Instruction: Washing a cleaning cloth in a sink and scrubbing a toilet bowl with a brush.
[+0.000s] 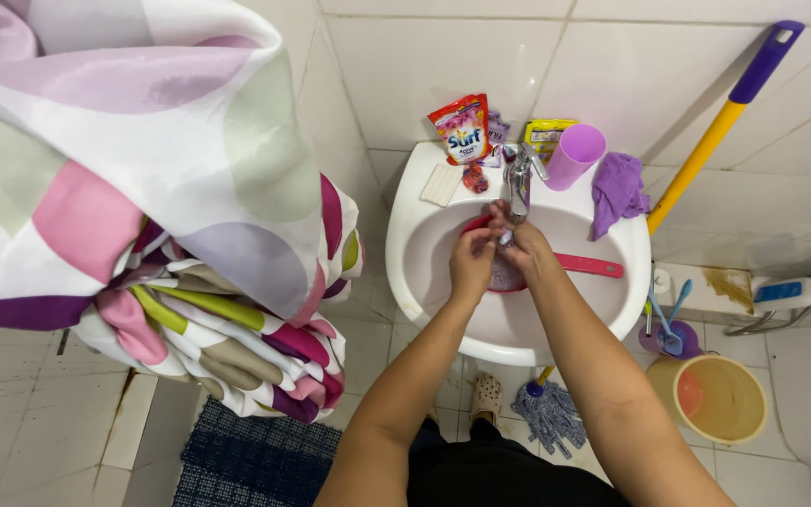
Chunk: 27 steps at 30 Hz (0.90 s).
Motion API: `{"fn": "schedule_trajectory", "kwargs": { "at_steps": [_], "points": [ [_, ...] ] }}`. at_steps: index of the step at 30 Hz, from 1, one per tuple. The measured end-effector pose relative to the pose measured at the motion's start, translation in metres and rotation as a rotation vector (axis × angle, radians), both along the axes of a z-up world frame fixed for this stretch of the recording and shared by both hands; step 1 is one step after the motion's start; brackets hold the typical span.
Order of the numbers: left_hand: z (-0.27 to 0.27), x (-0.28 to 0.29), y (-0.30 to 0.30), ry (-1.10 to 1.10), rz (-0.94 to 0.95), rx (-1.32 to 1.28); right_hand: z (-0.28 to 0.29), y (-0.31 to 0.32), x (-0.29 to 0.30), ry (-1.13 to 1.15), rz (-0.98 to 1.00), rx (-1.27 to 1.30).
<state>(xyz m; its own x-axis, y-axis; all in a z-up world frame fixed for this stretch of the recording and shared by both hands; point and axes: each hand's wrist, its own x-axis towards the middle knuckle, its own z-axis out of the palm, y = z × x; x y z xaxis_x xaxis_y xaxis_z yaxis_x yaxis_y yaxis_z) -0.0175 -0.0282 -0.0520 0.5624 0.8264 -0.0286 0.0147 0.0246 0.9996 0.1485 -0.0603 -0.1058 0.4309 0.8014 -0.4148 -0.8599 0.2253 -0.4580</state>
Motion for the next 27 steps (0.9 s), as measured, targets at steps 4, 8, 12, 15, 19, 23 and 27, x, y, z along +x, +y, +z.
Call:
{"fn": "schedule_trajectory", "kwargs": {
  "at_steps": [4, 8, 12, 15, 19, 23, 27],
  "points": [
    [0.010, 0.017, -0.001, -0.074, -0.062, -0.472, -0.071, 0.004, 0.019, -0.130, -0.009, -0.031],
    [-0.001, 0.044, -0.023, -0.184, -0.074, -0.765, -0.022, -0.008, -0.011, -0.795, -0.112, -0.846],
    [0.043, 0.048, -0.021, -0.098, -0.008, -0.823, 0.057, -0.028, -0.058, -0.365, -0.108, -0.475],
    [-0.013, 0.068, -0.016, -0.097, 0.031, -0.677, 0.131, -0.048, -0.079, -0.495, 0.087, -0.435],
    [-0.026, 0.081, -0.004, -0.091, 0.023, -0.411, 0.111, -0.068, -0.034, -0.734, 0.209, -0.464],
    [-0.017, 0.095, 0.002, -0.185, -0.086, -0.609, 0.166, -0.067, -0.019, -1.027, 0.012, -0.675],
    [0.030, 0.085, 0.002, -0.140, 0.006, -0.743, 0.142, -0.052, 0.016, -1.719, -0.168, -0.715]
  ]
}}
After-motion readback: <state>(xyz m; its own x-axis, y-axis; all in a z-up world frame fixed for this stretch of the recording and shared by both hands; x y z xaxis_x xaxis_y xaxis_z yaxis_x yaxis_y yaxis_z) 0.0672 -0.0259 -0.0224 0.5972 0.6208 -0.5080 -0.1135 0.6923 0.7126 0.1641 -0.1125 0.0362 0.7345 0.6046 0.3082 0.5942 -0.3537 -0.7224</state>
